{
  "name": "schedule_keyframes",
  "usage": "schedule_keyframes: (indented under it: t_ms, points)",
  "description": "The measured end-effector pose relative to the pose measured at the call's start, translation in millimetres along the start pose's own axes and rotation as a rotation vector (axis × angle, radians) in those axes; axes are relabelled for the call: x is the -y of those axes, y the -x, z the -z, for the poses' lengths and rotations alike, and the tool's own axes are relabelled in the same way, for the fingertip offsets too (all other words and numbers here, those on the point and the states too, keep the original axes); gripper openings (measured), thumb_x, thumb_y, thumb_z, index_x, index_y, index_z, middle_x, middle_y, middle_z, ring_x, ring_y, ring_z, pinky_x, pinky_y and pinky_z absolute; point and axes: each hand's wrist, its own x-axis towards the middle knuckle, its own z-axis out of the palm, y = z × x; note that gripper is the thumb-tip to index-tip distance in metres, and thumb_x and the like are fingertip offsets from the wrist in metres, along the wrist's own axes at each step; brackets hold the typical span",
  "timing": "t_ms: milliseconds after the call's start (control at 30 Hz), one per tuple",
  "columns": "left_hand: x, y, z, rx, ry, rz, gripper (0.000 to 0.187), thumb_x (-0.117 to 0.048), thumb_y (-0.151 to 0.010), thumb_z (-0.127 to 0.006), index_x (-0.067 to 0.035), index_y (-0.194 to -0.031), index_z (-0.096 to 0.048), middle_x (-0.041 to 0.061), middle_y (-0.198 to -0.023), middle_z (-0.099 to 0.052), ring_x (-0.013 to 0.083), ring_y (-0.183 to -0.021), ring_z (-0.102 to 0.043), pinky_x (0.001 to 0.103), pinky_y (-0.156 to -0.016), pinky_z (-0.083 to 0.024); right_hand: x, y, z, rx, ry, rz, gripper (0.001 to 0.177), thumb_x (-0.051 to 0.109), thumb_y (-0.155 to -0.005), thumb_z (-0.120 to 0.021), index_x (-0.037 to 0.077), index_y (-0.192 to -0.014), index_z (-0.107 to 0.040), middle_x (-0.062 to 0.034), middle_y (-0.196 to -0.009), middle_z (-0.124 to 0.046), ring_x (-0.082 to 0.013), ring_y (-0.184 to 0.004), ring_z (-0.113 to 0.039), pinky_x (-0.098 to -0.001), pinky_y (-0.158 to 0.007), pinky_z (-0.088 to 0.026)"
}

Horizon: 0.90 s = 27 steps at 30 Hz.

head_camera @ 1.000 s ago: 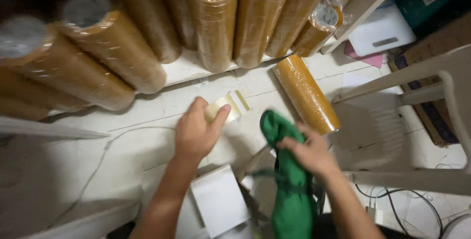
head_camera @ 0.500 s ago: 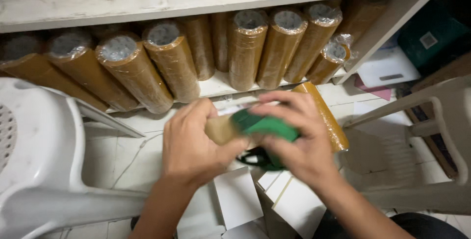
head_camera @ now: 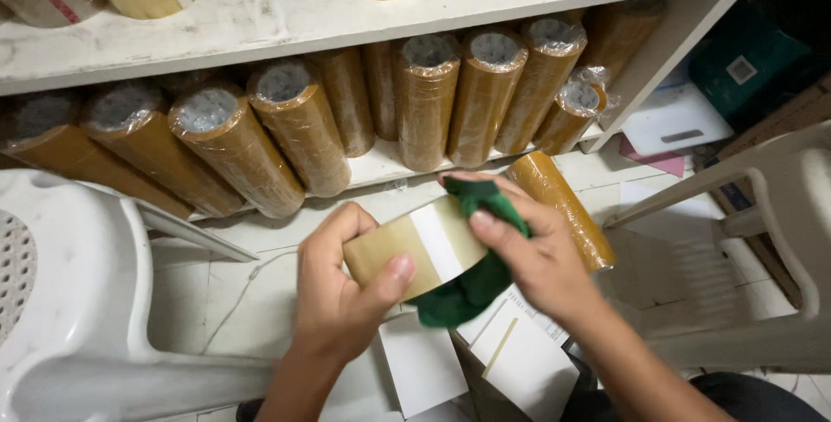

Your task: The person wipes a roll of clear packaging tape with a green cloth, handles several white rectangular objects on the floor, and places one of the white objects onto a shelf next to large rolls of brown tape.

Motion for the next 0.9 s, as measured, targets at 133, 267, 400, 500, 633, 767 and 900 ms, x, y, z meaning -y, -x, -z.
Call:
schedule_keyframes:
  t_ms: [133,267,400,500,633,767,900]
  points:
    - [7,6,-13,0.109,0.446,0.098,0.040,-0.049,-0.078,-0.064,-0.011,-0.077,-0.052,-0.005,-0.065,-0.046,0.0068,-0.059,-0.040,0.026,-0.050,-0.029,-6,-1,22,0.050,-0.175,-0.196,0.050,0.036,-0.090,-0.065,0.000,-0.124,-0.072,-0.0079,-0.125,-0.072,-0.0195,-0.112,-0.069,-0.0333,-0.097,-0.053]
    - [9,4,-16,0.186,0.522,0.187,0.038,-0.046,-0.081,-0.059,-0.010,-0.088,-0.051,-0.002,-0.071,-0.048,0.0098,-0.062,-0.045,0.028,-0.056,-0.034,-20,4,39,-0.018,-0.091,-0.331,0.030,0.032,-0.086,-0.069,0.008,-0.102,-0.065,0.0003,-0.086,-0.063,-0.0113,-0.073,-0.058,-0.0247,-0.063,-0.044]
    - [-11,-7,-3,0.252,0.316,0.144,0.022,-0.026,-0.090,-0.049,-0.009,-0.100,-0.059,0.002,-0.083,-0.057,0.0140,-0.076,-0.052,0.030,-0.070,-0.040,-20,3,47,-0.023,-0.010,-0.313,0.026,0.027,-0.087,-0.077,0.009,-0.073,-0.065,0.0054,-0.066,-0.057,-0.0070,-0.056,-0.052,-0.0229,-0.046,-0.039]
    - [-44,-12,1,0.135,-0.085,0.229,0.016,-0.030,-0.079,-0.073,-0.016,-0.086,-0.074,-0.005,-0.085,-0.072,0.0098,-0.084,-0.064,0.024,-0.083,-0.048,8,-5,36,0.145,0.148,-0.119,0.025,0.025,-0.089,-0.076,0.008,-0.072,-0.068,0.0003,-0.074,-0.056,-0.0115,-0.068,-0.052,-0.0270,-0.062,-0.041]
    - [-39,-1,-21,0.157,-0.250,0.160,0.044,-0.048,-0.083,-0.075,-0.015,-0.059,-0.057,-0.002,-0.058,-0.056,0.0143,-0.060,-0.052,0.034,-0.060,-0.040,12,-4,18,0.226,0.351,-0.009,0.026,0.035,-0.086,-0.075,0.013,-0.097,-0.083,0.0019,-0.076,-0.060,-0.0120,-0.075,-0.055,-0.0274,-0.067,-0.042]
    - [1,4,-40,-0.157,-0.263,0.092,0.062,-0.051,-0.096,-0.062,-0.013,-0.056,-0.034,0.002,-0.050,-0.036,0.0201,-0.058,-0.038,0.038,-0.058,-0.036,12,8,-14,0.087,0.653,0.190,0.028,0.039,-0.091,-0.070,0.016,-0.077,-0.063,0.0056,-0.080,-0.061,-0.0134,-0.083,-0.055,-0.0314,-0.073,-0.035]
    - [12,8,-40,-0.164,-0.217,0.064,0.060,-0.053,-0.100,-0.050,-0.014,-0.057,-0.039,-0.001,-0.052,-0.039,0.0169,-0.059,-0.039,0.037,-0.058,-0.034,-8,9,-18,-0.025,0.665,0.234,0.029,0.041,-0.085,-0.075,0.014,-0.097,-0.078,0.0004,-0.093,-0.076,-0.0172,-0.089,-0.069,-0.0326,-0.081,-0.043]
